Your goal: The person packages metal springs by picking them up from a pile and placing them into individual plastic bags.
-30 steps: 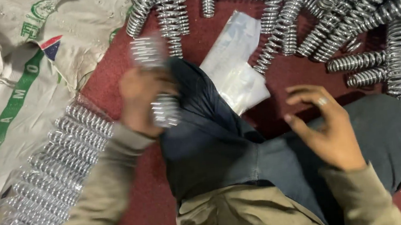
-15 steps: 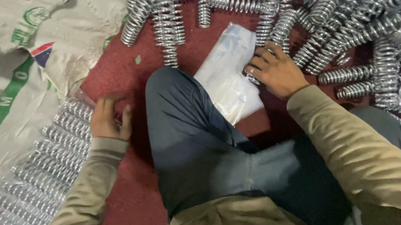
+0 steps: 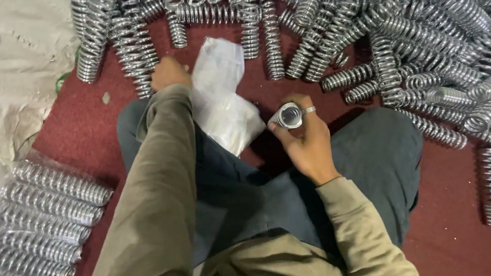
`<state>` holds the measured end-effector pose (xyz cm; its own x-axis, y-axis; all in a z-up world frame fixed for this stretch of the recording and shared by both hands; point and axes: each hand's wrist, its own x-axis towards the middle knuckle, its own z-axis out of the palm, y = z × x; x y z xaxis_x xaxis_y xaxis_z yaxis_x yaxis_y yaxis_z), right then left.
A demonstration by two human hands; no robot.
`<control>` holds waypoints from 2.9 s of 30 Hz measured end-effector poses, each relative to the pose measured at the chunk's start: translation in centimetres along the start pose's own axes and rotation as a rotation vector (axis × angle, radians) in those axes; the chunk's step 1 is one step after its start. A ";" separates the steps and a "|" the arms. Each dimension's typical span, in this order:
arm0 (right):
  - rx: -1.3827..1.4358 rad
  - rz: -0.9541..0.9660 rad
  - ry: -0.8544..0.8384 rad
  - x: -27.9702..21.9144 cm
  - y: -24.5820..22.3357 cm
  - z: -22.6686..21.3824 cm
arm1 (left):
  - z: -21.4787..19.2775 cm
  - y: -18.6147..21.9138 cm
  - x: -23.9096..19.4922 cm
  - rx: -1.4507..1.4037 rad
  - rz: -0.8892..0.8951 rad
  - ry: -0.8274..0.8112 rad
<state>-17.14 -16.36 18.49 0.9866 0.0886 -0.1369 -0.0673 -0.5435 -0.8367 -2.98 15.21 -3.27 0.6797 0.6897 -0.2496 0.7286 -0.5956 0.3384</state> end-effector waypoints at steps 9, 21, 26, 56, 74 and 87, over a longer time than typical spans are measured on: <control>0.147 -0.231 -0.043 -1.1 -0.2 -1.1 | 0.3 -1.5 0.0 0.120 0.067 0.048; 0.297 -0.616 -0.058 0.3 -2.2 -5.1 | -18.3 5.4 -19.7 -0.940 1.048 0.031; 0.452 -0.612 -0.463 1.4 -6.5 -5.9 | -23.9 3.9 -26.8 -0.948 1.227 0.043; 0.456 -0.106 -0.221 -3.7 1.5 -6.8 | -11.5 3.7 -31.8 -1.553 0.627 -0.729; -0.029 -0.068 -0.036 2.9 8.7 0.7 | 1.3 3.6 -27.2 -0.539 0.635 -0.220; -0.407 -0.313 -0.409 -5.2 -0.3 -4.3 | -7.6 0.2 -35.9 -0.628 0.928 -0.014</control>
<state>-21.60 -20.26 21.72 0.8087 0.5607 -0.1776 0.3548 -0.7059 -0.6131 -27.93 -6.54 12.69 0.9412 0.0796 0.3283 -0.2302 -0.5602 0.7957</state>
